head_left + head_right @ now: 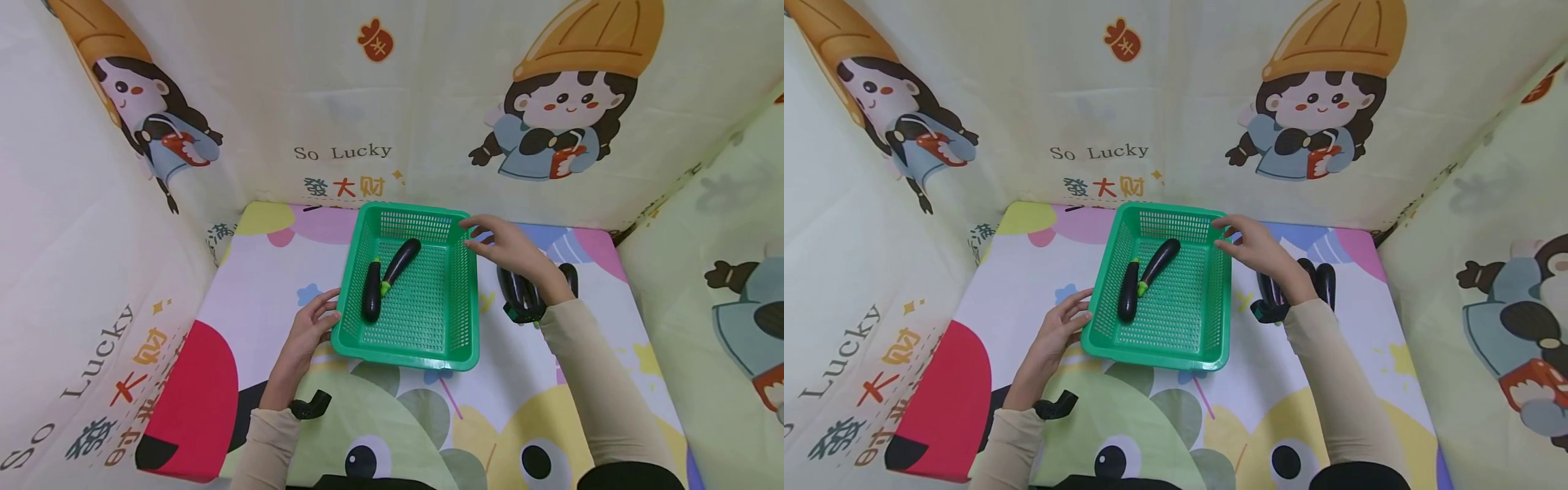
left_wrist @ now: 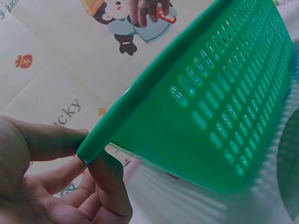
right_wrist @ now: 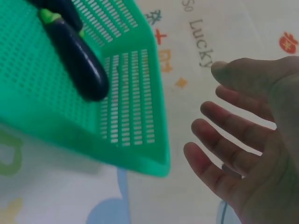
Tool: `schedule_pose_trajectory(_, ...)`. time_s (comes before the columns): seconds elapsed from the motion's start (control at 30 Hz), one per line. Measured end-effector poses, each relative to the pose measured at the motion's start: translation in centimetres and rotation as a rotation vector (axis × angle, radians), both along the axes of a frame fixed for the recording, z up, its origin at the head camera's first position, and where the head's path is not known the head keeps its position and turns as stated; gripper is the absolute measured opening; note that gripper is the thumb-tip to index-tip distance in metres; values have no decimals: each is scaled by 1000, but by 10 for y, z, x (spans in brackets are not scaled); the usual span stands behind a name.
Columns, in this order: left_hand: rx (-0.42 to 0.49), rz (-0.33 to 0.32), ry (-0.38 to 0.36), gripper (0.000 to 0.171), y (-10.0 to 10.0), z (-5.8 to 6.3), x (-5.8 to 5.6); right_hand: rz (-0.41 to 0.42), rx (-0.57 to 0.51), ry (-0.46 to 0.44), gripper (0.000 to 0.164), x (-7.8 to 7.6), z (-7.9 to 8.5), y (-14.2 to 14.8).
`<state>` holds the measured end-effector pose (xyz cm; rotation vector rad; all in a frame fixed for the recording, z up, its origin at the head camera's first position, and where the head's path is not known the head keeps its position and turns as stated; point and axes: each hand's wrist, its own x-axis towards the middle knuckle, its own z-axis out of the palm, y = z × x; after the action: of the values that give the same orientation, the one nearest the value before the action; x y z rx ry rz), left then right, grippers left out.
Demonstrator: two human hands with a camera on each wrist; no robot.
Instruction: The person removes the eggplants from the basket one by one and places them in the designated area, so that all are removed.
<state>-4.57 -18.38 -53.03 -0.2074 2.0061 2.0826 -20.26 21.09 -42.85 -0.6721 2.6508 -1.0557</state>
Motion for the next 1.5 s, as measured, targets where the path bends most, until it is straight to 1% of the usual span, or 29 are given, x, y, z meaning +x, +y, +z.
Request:
schedule_pose_trajectory(0.17,1,-2,1,55,1,1,0,81,22,-26,45,-15,-5,-19)
schedule_pose_trajectory(0.3,6,-4,-1,55,1,1,0,135,46,-82,44,-24,-8,-37)
schedule_pose_trajectory(0.4,4,-5,-6,56,1,1,0,187,83,-102,43,-31,-12,-51)
schedule_pose_trajectory(0.6,9,-1,-10,56,2,2,0,308,189,-87,44,-45,-21,-76)
schedule_pose_trajectory(0.7,11,-2,-9,56,2,1,0,336,247,-84,45,-49,-24,-85)
schedule_pose_trajectory(0.8,16,1,-13,56,2,0,0,343,302,-77,45,-54,-29,-94)
schedule_pose_trajectory(0.93,17,11,-13,56,3,0,-1,361,351,-60,43,-60,-37,-106)
schedule_pose_trajectory(1.1,20,11,-11,55,2,0,-1,412,410,-12,40,-65,-52,-118)
schedule_pose_trajectory(1.27,26,6,-7,56,1,0,0,440,489,64,41,-64,-64,-129)
schedule_pose_trajectory(1.33,26,15,-4,56,1,1,1,439,504,87,42,-63,-66,-133)
schedule_pose_trajectory(1.5,17,15,-5,56,1,0,1,451,571,136,43,-61,-70,-138)
